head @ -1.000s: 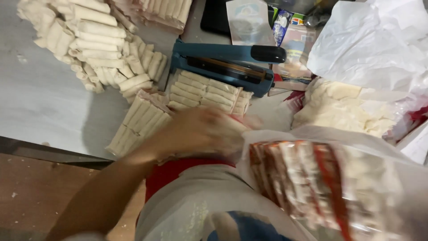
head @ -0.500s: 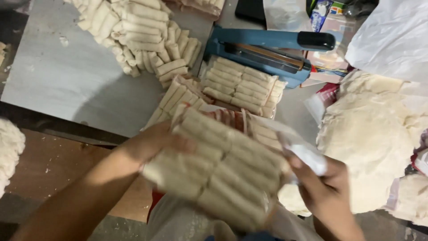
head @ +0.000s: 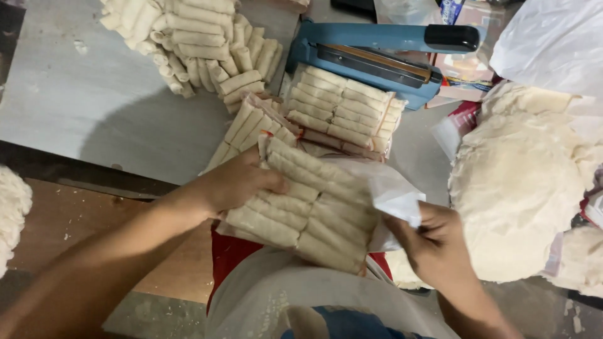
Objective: The person packs spring rolls into small plastic bags, seals each bag using a heat sealer, and then places the finished packages into a larger white plastic bag.
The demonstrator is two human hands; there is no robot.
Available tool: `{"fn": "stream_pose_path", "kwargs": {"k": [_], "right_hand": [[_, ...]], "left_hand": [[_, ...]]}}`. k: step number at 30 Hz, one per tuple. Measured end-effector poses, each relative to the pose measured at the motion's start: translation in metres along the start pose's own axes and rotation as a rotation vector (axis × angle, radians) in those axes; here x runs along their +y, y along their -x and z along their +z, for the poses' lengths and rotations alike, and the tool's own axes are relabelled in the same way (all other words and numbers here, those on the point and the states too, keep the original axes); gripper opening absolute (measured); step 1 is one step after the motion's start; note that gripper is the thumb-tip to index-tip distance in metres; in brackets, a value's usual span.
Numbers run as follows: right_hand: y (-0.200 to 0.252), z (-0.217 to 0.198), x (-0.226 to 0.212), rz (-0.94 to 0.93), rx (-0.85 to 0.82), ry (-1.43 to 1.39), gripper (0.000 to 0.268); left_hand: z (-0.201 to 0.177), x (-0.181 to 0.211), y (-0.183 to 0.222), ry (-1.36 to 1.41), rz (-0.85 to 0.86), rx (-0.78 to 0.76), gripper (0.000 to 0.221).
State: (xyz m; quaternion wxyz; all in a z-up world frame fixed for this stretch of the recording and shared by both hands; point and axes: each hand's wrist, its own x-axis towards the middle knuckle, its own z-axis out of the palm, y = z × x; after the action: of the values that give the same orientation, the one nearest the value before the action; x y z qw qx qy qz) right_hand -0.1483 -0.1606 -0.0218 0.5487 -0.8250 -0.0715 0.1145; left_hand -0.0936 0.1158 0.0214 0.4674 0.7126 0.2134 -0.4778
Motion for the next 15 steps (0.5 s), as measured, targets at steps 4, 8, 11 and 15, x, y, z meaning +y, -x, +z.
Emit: {"fn": "stream_pose_path", "kwargs": {"k": [4,8,11,15], "right_hand": [[-0.002,0.003,-0.019,-0.051,-0.087,0.078,0.032],[-0.003,-0.004,0.0,-0.089,-0.132,0.339,0.033],[-0.009,-0.011,0.014,-0.01,-0.052,0.301,0.018],[-0.014,-0.004,0.017,0.026,0.217,0.18,0.03]], "left_hand": [[0.009,0.014,0.004,0.329,0.111,0.09,0.06],[0.041,0.008,-0.026,0.607,0.236,0.314,0.03],[0.079,0.006,-0.036,0.41,0.276,0.455,0.035],[0.118,0.006,-0.051,0.619,0.725,0.47,0.042]]}}
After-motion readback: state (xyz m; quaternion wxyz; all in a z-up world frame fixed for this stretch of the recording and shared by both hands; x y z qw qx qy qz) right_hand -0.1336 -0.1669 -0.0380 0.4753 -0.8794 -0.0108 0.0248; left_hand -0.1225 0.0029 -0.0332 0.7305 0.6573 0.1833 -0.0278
